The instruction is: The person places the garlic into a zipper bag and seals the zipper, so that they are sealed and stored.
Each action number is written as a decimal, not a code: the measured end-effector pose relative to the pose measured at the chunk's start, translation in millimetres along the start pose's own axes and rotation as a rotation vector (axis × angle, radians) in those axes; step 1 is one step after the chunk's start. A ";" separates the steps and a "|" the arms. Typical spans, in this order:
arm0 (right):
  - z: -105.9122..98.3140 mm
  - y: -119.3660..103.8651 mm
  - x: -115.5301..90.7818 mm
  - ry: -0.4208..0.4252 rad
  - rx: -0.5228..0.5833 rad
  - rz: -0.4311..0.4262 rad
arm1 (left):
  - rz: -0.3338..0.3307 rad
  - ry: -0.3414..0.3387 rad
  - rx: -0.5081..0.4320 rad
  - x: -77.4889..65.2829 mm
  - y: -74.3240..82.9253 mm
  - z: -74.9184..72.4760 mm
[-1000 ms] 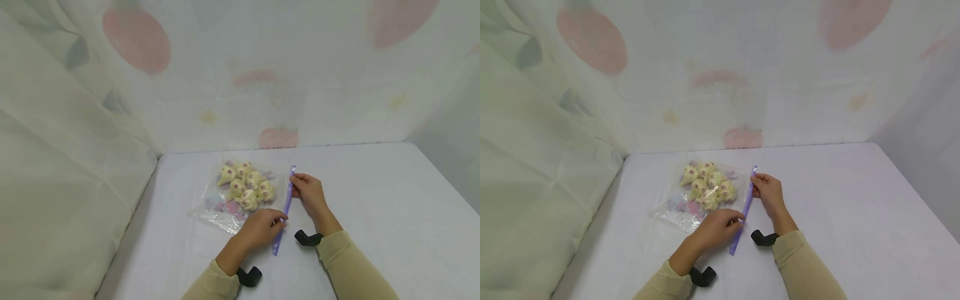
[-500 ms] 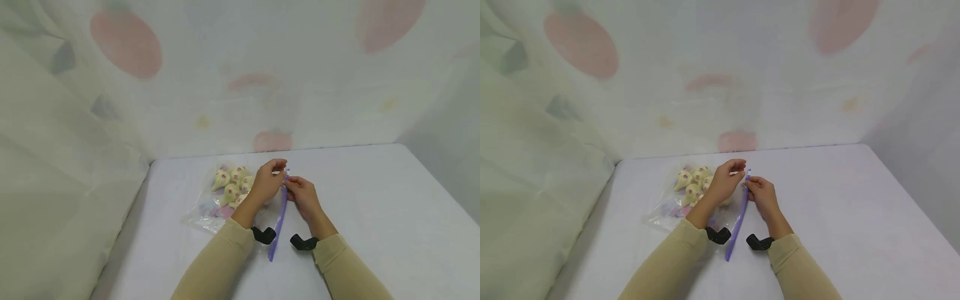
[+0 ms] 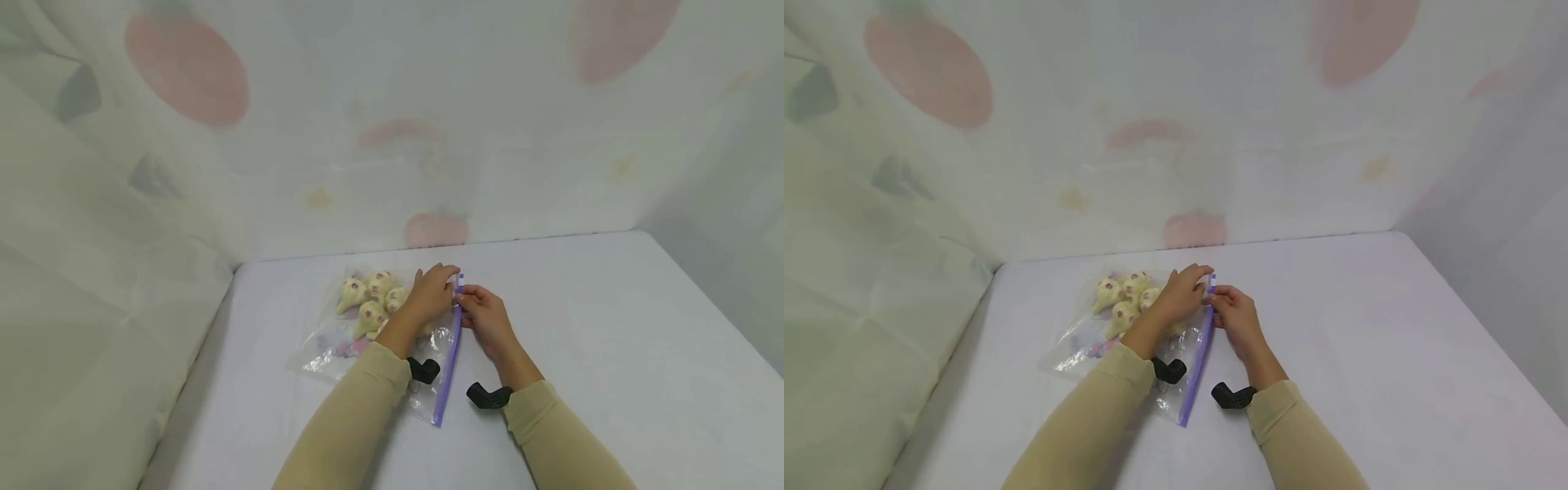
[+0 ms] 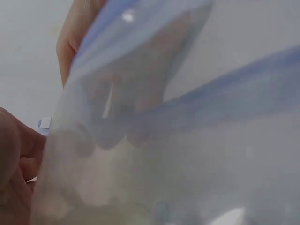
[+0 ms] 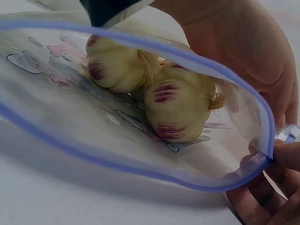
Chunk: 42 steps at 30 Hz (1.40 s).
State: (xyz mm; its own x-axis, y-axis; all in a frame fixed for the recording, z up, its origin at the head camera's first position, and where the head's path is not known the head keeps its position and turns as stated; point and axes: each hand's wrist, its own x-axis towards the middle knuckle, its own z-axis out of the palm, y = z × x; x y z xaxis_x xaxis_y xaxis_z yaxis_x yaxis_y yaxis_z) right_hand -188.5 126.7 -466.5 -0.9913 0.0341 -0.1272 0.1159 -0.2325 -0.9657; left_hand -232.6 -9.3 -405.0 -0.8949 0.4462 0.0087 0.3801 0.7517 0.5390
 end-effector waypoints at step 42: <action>-6.4 -18.2 -43.9 -0.143 -0.565 -0.078 | 0.014 0.371 -0.227 -5.0 -12.4 -5.4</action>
State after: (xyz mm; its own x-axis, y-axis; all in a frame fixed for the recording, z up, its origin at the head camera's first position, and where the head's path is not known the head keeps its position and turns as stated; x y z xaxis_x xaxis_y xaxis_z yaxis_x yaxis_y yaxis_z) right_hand -146.7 135.7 -444.8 -0.9922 -0.1106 -0.0567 0.0183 0.3206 -0.9470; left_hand -234.1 -23.4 -407.2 -0.9294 0.2195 0.2969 0.3685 0.6023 0.7081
